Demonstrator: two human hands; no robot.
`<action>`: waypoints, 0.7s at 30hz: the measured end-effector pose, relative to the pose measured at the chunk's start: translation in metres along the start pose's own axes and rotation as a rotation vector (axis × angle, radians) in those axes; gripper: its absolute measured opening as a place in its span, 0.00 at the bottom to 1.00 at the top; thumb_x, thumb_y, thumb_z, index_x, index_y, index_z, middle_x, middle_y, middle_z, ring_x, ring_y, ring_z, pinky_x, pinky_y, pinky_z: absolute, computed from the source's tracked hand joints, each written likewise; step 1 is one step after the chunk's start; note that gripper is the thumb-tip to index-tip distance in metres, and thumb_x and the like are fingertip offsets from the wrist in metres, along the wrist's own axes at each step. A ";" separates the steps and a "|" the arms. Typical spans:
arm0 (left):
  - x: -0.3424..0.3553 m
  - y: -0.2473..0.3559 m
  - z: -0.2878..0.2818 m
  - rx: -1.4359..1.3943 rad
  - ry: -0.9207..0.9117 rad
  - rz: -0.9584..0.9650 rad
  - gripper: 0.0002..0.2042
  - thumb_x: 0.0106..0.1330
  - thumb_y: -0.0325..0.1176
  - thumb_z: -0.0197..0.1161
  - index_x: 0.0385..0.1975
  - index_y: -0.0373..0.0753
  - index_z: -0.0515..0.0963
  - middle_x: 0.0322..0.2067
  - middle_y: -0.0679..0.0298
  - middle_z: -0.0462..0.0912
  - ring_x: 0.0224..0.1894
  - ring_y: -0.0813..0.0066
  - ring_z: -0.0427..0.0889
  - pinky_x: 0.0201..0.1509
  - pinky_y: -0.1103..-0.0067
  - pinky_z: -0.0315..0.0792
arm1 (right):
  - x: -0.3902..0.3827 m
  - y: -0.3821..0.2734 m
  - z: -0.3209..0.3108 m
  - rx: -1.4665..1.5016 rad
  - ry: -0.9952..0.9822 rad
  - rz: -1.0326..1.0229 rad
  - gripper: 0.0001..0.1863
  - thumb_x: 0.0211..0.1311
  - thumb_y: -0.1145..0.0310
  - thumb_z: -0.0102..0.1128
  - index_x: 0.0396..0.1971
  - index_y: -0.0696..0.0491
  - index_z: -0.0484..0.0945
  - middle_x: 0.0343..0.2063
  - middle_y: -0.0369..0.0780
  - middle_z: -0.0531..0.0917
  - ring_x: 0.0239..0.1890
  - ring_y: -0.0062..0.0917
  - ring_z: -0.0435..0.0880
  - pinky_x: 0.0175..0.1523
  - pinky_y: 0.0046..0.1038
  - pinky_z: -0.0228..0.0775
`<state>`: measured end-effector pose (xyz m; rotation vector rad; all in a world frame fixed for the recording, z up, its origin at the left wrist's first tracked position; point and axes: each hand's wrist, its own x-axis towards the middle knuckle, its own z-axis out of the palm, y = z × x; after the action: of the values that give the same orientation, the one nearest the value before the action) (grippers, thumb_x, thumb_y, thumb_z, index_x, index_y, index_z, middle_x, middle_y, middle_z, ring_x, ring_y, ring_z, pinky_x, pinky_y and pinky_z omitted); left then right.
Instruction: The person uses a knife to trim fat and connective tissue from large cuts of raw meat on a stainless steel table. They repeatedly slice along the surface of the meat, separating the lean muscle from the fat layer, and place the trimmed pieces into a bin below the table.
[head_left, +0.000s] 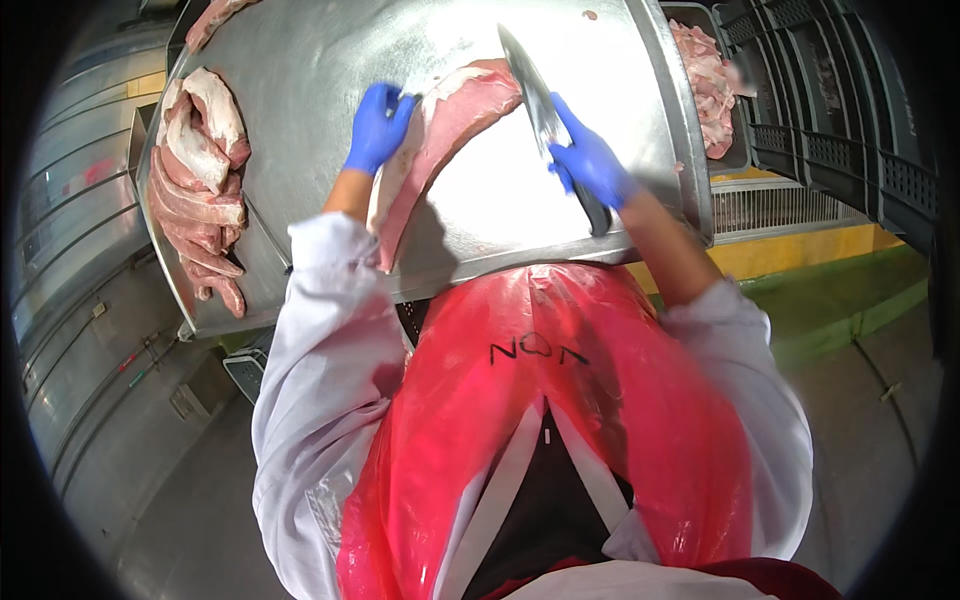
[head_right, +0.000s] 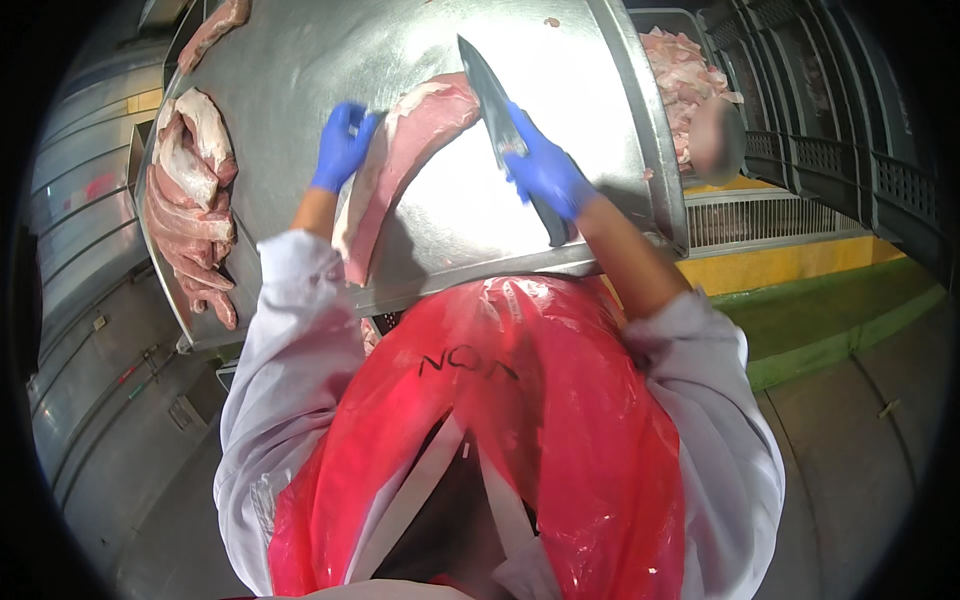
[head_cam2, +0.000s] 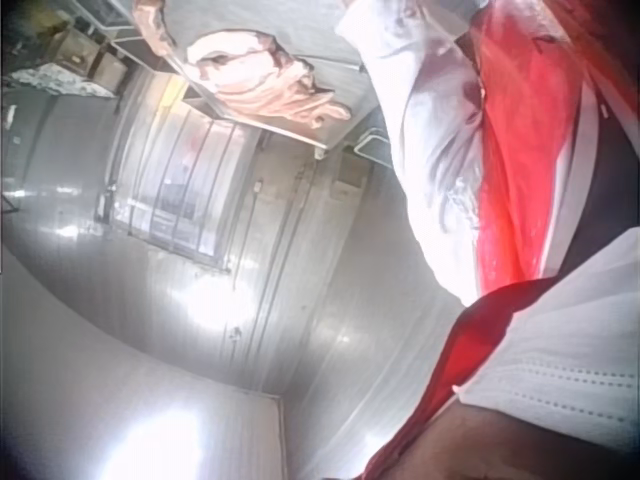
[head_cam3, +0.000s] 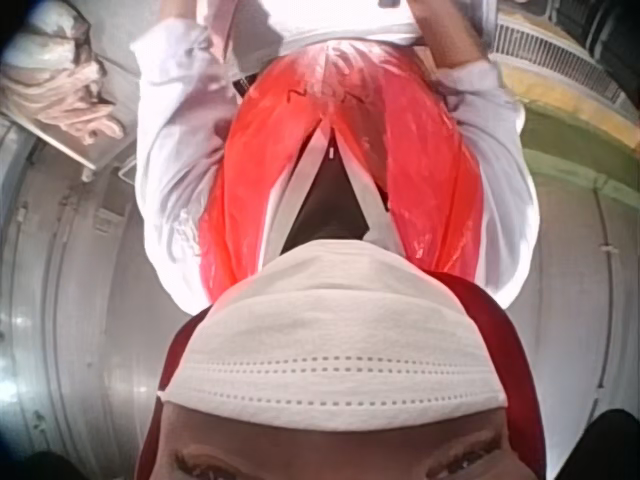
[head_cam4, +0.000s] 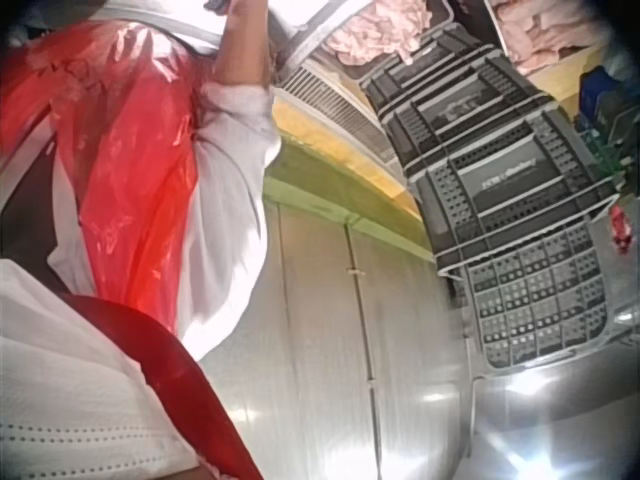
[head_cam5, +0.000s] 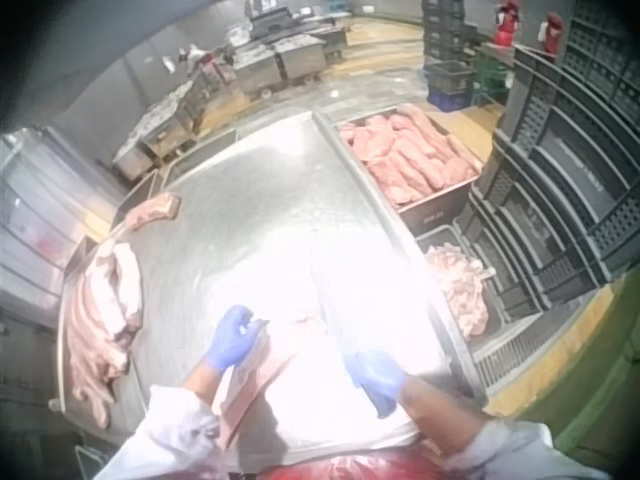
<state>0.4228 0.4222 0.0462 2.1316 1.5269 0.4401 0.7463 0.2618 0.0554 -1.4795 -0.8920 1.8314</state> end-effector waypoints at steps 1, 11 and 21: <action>-0.025 -0.019 0.001 -0.097 -0.058 0.016 0.11 0.68 0.34 0.64 0.42 0.32 0.76 0.36 0.48 0.81 0.39 0.53 0.82 0.46 0.68 0.76 | -0.006 0.005 0.003 0.017 0.013 -0.025 0.41 0.72 0.69 0.52 0.79 0.40 0.44 0.30 0.41 0.80 0.23 0.21 0.77 0.27 0.26 0.76; -0.072 -0.028 0.025 -0.139 0.038 0.114 0.09 0.68 0.32 0.62 0.43 0.34 0.75 0.36 0.48 0.79 0.40 0.47 0.77 0.45 0.61 0.72 | 0.008 -0.014 0.058 0.070 0.133 -0.145 0.35 0.74 0.70 0.52 0.77 0.45 0.52 0.24 0.37 0.78 0.20 0.18 0.76 0.25 0.23 0.73; -0.069 -0.031 0.036 -0.159 0.093 0.014 0.12 0.67 0.35 0.63 0.43 0.33 0.76 0.39 0.46 0.80 0.43 0.45 0.78 0.48 0.59 0.73 | -0.089 0.000 0.073 -0.090 0.021 0.099 0.43 0.66 0.76 0.49 0.79 0.37 0.47 0.34 0.39 0.80 0.26 0.19 0.79 0.32 0.25 0.76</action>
<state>0.3945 0.3585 0.0008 2.0252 1.4743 0.6517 0.6912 0.1810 0.1167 -1.6215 -0.9165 1.8647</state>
